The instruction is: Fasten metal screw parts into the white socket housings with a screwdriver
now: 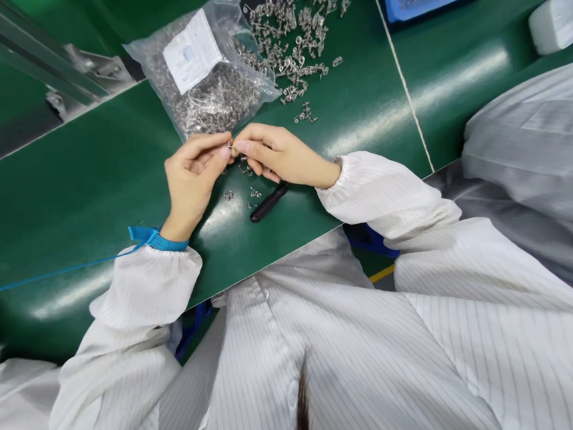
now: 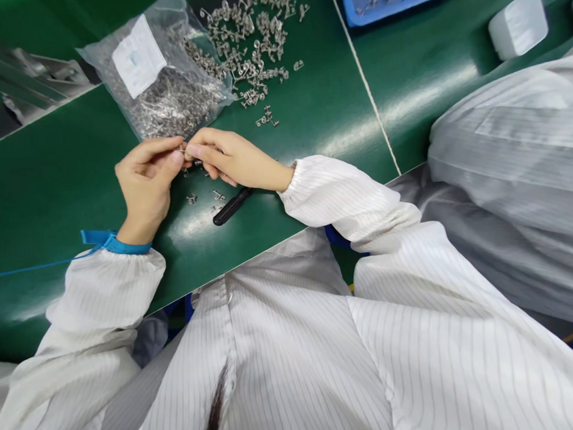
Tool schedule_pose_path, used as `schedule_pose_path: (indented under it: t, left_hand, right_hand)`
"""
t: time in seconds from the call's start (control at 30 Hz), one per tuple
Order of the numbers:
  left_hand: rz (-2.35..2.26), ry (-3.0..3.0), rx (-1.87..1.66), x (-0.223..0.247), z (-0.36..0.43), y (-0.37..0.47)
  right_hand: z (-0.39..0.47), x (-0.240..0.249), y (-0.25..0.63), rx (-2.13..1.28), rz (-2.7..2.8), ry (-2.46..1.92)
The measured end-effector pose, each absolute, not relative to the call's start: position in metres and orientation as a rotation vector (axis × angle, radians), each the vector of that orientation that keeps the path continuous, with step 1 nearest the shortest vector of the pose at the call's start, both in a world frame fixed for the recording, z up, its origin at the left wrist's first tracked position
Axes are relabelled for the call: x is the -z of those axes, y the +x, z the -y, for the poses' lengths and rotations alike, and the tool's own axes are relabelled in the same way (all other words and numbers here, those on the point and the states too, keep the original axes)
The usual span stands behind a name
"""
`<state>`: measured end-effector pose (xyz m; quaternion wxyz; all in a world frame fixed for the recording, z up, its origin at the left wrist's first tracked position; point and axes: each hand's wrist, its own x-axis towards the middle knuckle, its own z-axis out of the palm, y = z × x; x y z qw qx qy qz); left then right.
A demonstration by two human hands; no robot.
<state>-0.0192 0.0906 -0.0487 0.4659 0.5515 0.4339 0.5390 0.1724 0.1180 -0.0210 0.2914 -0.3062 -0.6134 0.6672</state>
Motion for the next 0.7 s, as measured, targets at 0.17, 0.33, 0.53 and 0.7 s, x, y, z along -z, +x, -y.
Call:
schedule_pose_path:
  t: [0.17, 0.33, 0.53, 0.7]
  left_hand:
    - [-1.063, 1.383, -1.361, 0.0467, -0.0899, -0.0189]
    - [-1.025, 1.387, -1.398, 0.0431, -0.0885, -0.0162]
    - [-1.067, 1.402, -1.4, 0.0416, -0.0867, -0.0154]
    - [-1.146, 1.478, -1.374, 0.0407, -0.0857, -0.0168]
  right_hand:
    - [-0.1203, 0.0188, 0.1751, -1.89, 1.586, -0.743]
    - [-0.1203, 0.0161, 0.1751, -1.985, 1.518, -0.738]
    - [-0.1202, 0.0126, 0.1746, -2.044, 1.46, -0.727]
    - [-0.1198, 0.0122, 0.1747, -2.104, 1.382, -0.738]
